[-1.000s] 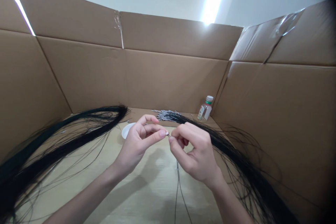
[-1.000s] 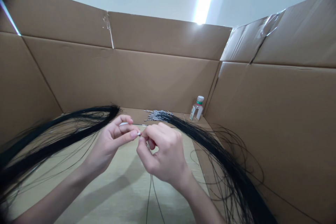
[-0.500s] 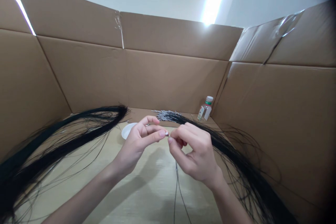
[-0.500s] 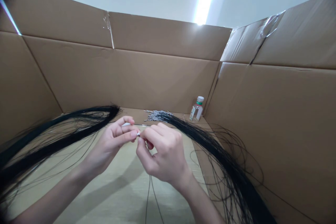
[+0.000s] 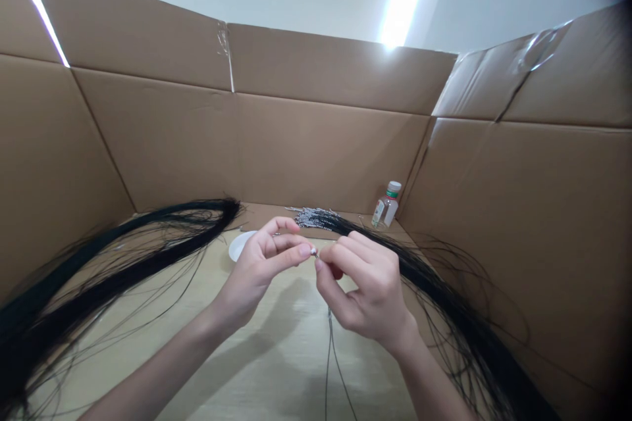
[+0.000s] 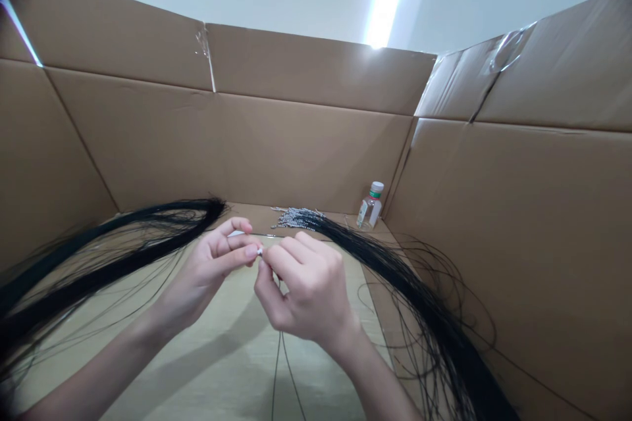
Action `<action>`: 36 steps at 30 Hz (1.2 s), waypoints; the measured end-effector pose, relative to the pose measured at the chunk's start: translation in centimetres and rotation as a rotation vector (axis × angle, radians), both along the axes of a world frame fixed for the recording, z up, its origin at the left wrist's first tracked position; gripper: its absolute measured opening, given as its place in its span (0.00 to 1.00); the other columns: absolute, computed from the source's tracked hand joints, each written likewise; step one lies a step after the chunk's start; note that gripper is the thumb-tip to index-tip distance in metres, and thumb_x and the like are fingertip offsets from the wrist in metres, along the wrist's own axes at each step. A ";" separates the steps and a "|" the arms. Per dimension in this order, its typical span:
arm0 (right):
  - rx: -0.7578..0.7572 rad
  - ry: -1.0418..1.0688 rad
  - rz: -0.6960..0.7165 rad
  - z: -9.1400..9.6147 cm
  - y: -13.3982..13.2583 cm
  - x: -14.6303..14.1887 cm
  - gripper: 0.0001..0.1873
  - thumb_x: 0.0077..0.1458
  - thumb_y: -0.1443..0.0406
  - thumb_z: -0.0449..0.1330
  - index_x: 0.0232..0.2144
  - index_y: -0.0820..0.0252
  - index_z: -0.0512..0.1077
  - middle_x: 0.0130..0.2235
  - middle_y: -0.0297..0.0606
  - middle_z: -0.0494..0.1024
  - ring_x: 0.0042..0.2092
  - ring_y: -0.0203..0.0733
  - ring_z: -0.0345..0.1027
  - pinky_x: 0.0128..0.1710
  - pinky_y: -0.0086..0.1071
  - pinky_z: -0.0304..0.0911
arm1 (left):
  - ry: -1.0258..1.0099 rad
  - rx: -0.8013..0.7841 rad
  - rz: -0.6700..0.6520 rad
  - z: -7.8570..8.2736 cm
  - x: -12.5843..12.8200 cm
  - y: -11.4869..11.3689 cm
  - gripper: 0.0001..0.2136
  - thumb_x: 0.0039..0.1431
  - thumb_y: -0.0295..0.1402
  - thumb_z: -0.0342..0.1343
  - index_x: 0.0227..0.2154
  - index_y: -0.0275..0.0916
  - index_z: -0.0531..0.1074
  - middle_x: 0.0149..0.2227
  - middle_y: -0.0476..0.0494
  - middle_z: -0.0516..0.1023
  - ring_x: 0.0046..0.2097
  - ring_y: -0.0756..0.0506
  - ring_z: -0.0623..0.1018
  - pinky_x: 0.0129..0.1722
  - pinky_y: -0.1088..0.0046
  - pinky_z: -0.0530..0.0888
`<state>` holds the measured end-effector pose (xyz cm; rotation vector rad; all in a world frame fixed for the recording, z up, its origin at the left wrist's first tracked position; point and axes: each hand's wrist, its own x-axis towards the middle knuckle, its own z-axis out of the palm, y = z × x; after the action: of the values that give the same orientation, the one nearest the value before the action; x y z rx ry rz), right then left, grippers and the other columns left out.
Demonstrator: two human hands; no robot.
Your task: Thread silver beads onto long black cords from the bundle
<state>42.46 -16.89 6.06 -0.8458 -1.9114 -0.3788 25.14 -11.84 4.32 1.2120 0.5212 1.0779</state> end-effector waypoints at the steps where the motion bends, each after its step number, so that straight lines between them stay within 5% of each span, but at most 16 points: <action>1: 0.017 -0.012 -0.008 0.0 0.0 0.0 0.14 0.59 0.74 0.58 0.22 0.61 0.66 0.22 0.31 0.64 0.26 0.34 0.52 0.27 0.34 0.49 | 0.000 -0.002 0.005 0.0 0.0 0.0 0.18 0.58 0.33 0.70 0.44 0.43 0.67 0.31 0.56 0.81 0.34 0.53 0.76 0.38 0.77 0.68; 13: 0.100 -0.051 -0.025 -0.3 0.5 0.2 0.15 0.59 0.74 0.59 0.20 0.62 0.66 0.21 0.32 0.63 0.26 0.35 0.50 0.26 0.35 0.48 | 0.014 0.022 0.030 0.1 0.0 -0.1 0.18 0.58 0.33 0.70 0.44 0.43 0.67 0.33 0.54 0.82 0.36 0.53 0.77 0.39 0.76 0.68; 36: 0.037 -0.029 -0.035 -0.1 0.4 0.2 0.15 0.59 0.73 0.56 0.22 0.58 0.64 0.21 0.31 0.64 0.25 0.35 0.52 0.26 0.33 0.49 | 0.016 0.019 0.021 -0.2 0.1 0.2 0.16 0.58 0.32 0.70 0.44 0.42 0.69 0.35 0.51 0.83 0.38 0.51 0.79 0.42 0.75 0.70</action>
<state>42.65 -16.46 5.95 -0.8539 -1.9128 -0.4486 25.27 -11.66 4.16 1.2350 0.5387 1.0939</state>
